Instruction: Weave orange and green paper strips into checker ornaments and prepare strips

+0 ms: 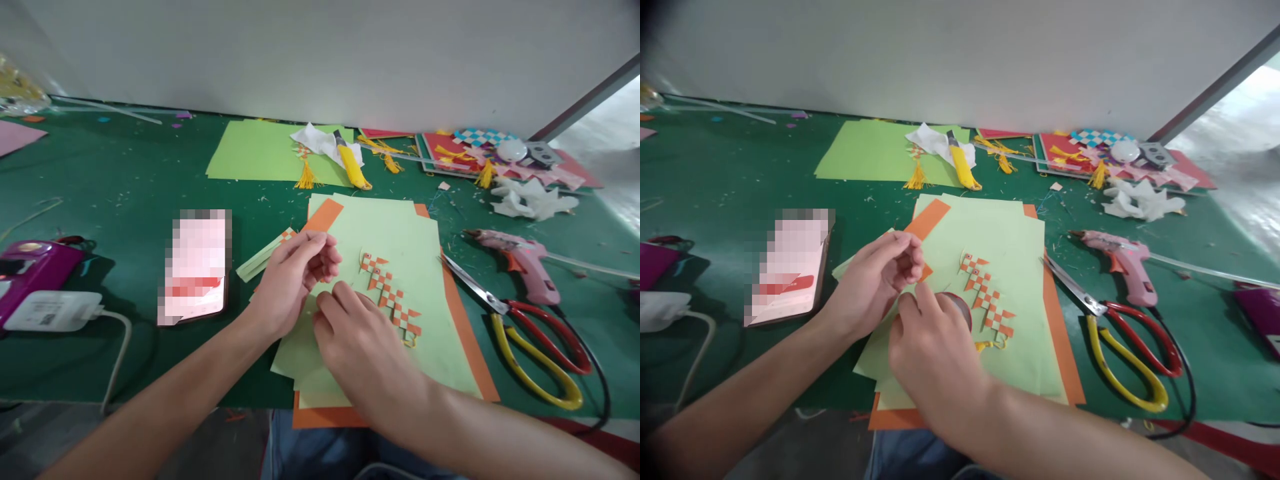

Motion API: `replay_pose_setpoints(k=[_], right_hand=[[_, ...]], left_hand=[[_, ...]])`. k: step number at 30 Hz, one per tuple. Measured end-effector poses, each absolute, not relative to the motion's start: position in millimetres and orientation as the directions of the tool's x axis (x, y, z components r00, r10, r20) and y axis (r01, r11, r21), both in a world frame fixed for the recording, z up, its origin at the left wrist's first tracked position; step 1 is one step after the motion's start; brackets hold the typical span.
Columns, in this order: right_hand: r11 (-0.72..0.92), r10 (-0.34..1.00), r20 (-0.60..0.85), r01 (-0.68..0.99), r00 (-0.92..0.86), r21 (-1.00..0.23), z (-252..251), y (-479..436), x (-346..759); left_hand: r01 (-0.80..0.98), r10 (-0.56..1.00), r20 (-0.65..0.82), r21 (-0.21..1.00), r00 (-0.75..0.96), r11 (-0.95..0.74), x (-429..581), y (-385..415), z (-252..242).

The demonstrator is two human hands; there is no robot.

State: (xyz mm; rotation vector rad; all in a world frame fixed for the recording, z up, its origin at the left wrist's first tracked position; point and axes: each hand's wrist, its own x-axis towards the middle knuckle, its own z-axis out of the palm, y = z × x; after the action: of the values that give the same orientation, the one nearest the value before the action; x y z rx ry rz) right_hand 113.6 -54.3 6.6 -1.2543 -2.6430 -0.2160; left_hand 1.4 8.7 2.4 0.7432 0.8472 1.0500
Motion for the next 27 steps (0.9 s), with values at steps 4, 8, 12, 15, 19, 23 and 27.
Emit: replay_pose_setpoints(k=[4,8,12,15,19,23,27], right_hand=[[0.644,0.704,0.334,0.762,-0.627,0.071,4,-55,109],[0.685,0.714,0.262,0.725,-0.649,-0.070,7,-53,124],[0.520,0.854,0.269,0.699,-0.447,-0.491,24,-39,162],[0.364,0.931,0.266,0.685,-0.249,-0.631,39,-23,193],[0.174,0.985,0.133,0.610,-0.112,-0.773,51,-9,218],[0.047,0.991,-0.016,0.467,-0.129,-0.883,53,-3,226],[-0.002,0.991,-0.054,0.396,-0.120,-0.918,46,-3,229]], left_hand=[[-0.416,0.944,-0.222,0.855,0.245,0.309,1,9,2],[-0.384,0.958,-0.147,0.893,0.244,0.235,1,9,-1],[-0.165,0.956,-0.034,0.983,0.290,0.085,2,5,1],[0.109,0.909,0.034,0.990,0.415,-0.087,7,1,11],[0.295,0.841,0.114,0.904,0.529,-0.309,25,3,33],[0.368,0.822,0.186,0.826,0.538,-0.427,43,13,43],[0.366,0.837,0.172,0.840,0.519,-0.400,50,21,37]])
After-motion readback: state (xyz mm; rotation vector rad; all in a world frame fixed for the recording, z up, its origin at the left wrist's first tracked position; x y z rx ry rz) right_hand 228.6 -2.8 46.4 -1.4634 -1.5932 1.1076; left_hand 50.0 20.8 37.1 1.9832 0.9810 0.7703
